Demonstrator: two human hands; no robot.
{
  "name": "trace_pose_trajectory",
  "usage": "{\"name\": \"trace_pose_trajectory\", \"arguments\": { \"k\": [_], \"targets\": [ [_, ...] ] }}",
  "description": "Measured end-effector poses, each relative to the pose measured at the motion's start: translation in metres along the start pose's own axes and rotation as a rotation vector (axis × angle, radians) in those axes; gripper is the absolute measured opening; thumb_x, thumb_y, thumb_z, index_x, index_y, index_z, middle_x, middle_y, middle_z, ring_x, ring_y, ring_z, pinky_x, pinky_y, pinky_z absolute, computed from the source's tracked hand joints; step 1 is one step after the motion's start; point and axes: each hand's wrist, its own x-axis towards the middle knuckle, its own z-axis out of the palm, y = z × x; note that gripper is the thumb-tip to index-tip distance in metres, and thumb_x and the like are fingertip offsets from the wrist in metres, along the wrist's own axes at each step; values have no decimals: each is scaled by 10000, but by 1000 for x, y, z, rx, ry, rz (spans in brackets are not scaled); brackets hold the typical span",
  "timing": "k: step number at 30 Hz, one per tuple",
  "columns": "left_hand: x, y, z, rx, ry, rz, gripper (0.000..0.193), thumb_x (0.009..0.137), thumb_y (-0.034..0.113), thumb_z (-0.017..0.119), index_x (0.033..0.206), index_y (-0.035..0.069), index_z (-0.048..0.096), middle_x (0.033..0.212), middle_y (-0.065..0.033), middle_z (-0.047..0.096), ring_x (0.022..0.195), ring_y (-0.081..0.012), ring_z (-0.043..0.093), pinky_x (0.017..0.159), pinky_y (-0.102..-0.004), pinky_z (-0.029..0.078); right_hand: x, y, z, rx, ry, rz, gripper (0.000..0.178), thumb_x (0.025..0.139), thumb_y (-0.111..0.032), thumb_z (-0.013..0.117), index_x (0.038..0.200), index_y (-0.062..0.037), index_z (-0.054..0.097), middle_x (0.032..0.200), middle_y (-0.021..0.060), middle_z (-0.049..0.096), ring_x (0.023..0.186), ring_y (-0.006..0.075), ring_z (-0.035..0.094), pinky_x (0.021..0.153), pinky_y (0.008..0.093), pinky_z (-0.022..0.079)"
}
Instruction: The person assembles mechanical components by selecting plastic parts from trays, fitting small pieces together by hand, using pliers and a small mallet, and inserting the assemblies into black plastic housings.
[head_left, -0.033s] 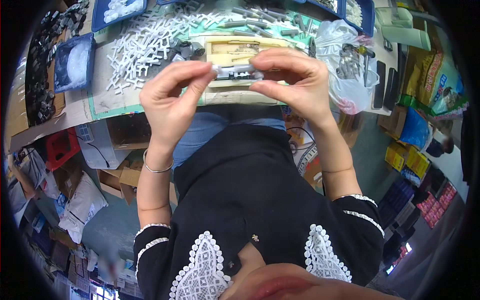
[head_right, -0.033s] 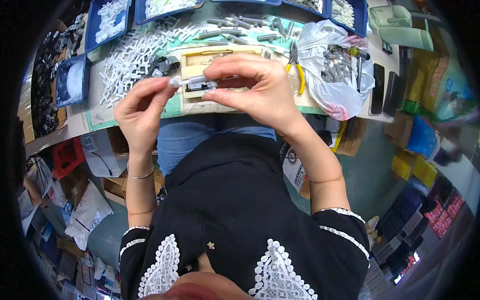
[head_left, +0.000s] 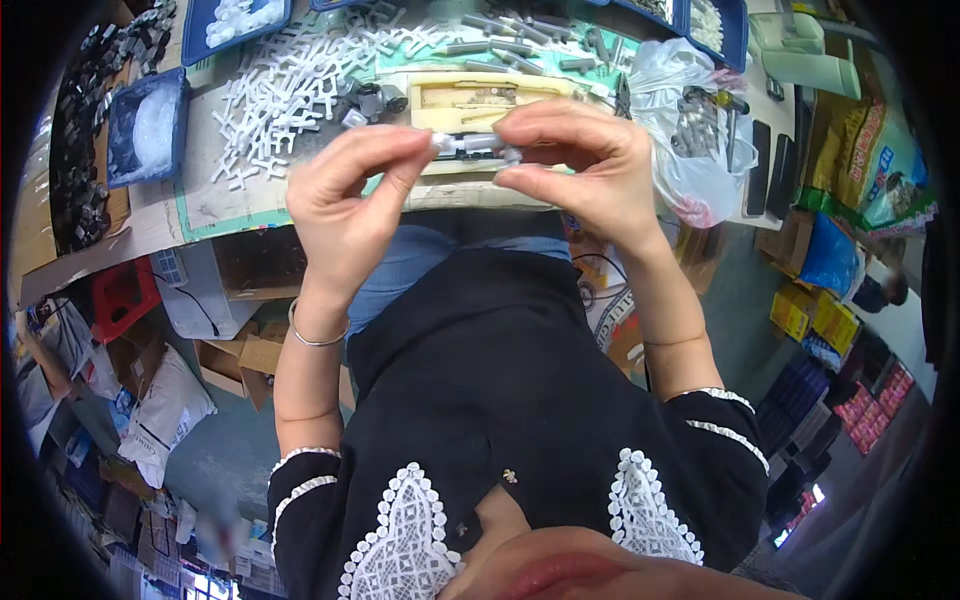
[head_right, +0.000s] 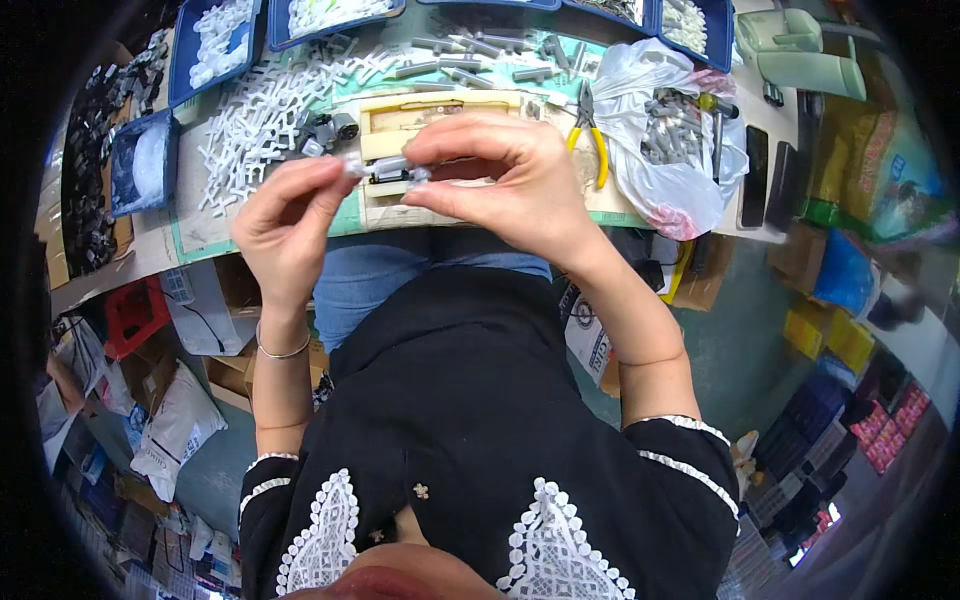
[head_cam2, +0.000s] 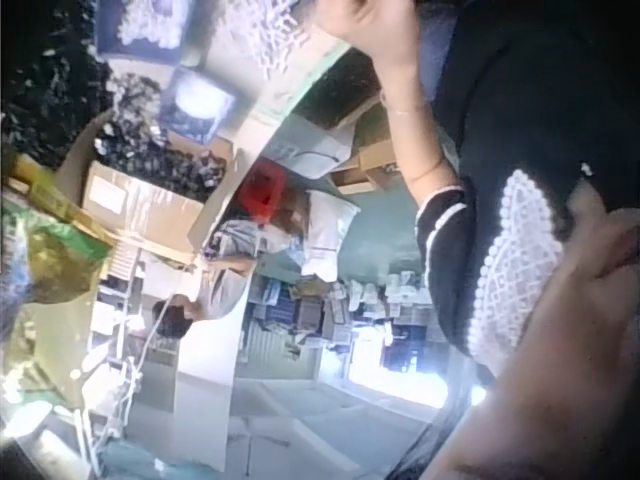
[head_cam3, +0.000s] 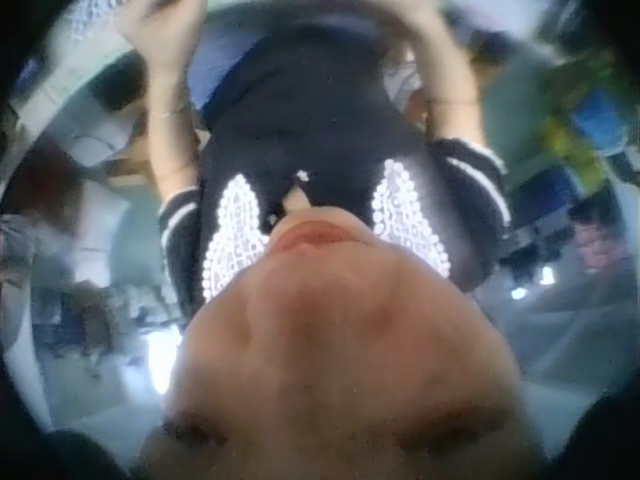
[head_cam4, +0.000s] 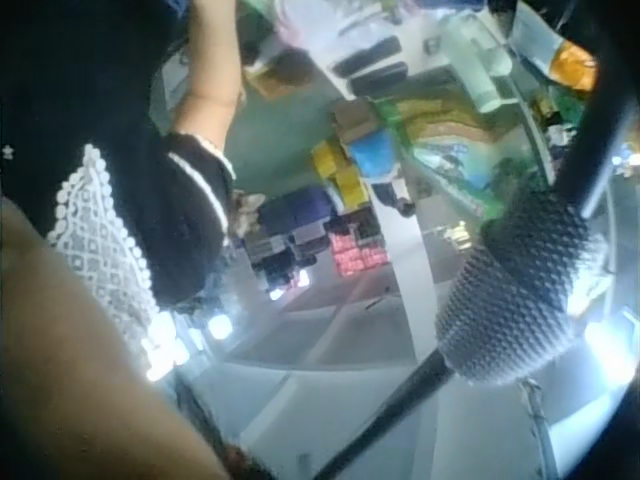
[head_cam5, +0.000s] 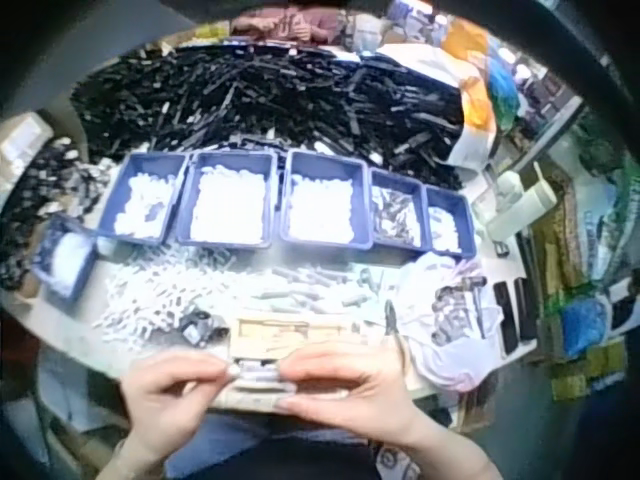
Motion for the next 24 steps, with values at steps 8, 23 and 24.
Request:
{"name": "trace_pose_trajectory", "arguments": {
  "k": [8, 23, 24],
  "targets": [
    [-4, -6, 19, 172, -35, -23, 215, 754, -16, 684, 964, -1, 643, 891, -115, 656, 748, -180, 631, 675, -247, 506, -11, 15, -19, -369, -20, -177, 280, 630, -26, 783, 892, -13, 684, 908, 91, 667, 828, 174, 624, 734, 276, 502],
    [-24, -32, 39, 814, -217, 423, 256, 711, 113, 680, 963, 78, 653, 960, -24, 594, 877, -176, 569, 762, -326, 391, -23, 55, -43, -707, -85, -235, 239, 629, -140, 774, 852, -94, 700, 896, 3, 675, 869, 202, 557, 791, 313, 434],
    [-24, -33, 40, 814, -219, 421, 256, 711, 113, 680, 963, 78, 653, 960, -24, 594, 877, -176, 569, 762, -326, 391, -22, 54, -42, -738, -102, -246, 234, 635, -161, 770, 848, -98, 697, 903, 3, 672, 876, 207, 557, 798, 322, 428]
  ]
}}
